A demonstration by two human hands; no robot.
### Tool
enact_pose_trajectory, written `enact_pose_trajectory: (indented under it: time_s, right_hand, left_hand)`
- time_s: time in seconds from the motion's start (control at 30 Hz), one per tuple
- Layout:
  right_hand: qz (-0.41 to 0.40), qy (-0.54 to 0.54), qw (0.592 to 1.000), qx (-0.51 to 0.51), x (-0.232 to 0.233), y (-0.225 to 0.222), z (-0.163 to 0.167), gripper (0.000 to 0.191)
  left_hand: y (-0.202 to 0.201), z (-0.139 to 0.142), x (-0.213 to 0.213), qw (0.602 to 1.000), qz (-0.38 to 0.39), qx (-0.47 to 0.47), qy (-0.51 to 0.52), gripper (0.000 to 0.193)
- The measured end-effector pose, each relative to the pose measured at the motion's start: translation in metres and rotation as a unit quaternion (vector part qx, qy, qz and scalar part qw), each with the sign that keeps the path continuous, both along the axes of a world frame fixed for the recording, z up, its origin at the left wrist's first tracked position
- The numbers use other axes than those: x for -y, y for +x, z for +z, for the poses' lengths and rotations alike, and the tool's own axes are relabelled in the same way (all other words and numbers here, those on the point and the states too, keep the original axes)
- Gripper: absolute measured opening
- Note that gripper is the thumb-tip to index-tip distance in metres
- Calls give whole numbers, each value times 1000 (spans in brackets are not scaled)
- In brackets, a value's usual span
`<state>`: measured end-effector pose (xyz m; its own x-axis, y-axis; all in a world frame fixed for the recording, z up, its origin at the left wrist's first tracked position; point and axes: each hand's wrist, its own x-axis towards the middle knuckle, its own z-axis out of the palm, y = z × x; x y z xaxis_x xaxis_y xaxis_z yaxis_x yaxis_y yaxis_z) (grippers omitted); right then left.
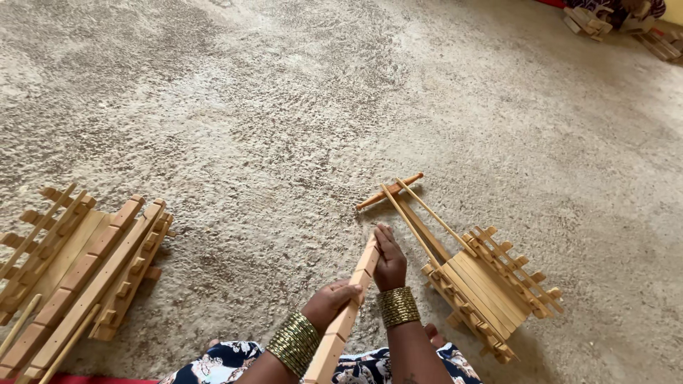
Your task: The person sits on the floor assembling a small wooden handloom. They fit a slatted wooden frame piece onto the pegs of the loom body, press the parts together, rotate the assembly, then handle a long wooden bar, sliding and aligning slats along it by hand.
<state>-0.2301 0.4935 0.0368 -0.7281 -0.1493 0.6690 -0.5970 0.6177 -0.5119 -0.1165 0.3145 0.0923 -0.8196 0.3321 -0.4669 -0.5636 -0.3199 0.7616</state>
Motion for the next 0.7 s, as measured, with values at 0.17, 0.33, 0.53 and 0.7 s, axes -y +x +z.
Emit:
enact_pose_trajectory:
  time_s: [0.17,0.33,0.53,0.7]
  right_hand:
    - [79,-23,988,129,64,19,7,20]
    - [285,-29,957,41,100,84,37,19]
    - [302,-17,950,78,99,77,39,21]
    - [196,-39,978,60,60,30,18,22]
  left_hand:
    - [-16,-15,21,993,107,35,21,28]
    - [-27,-34,58,913,304,95,256,45]
    - [-21,-34,52,963,260,23,67,36]
    - [-11,-15,25,991,65,-13,-120,42]
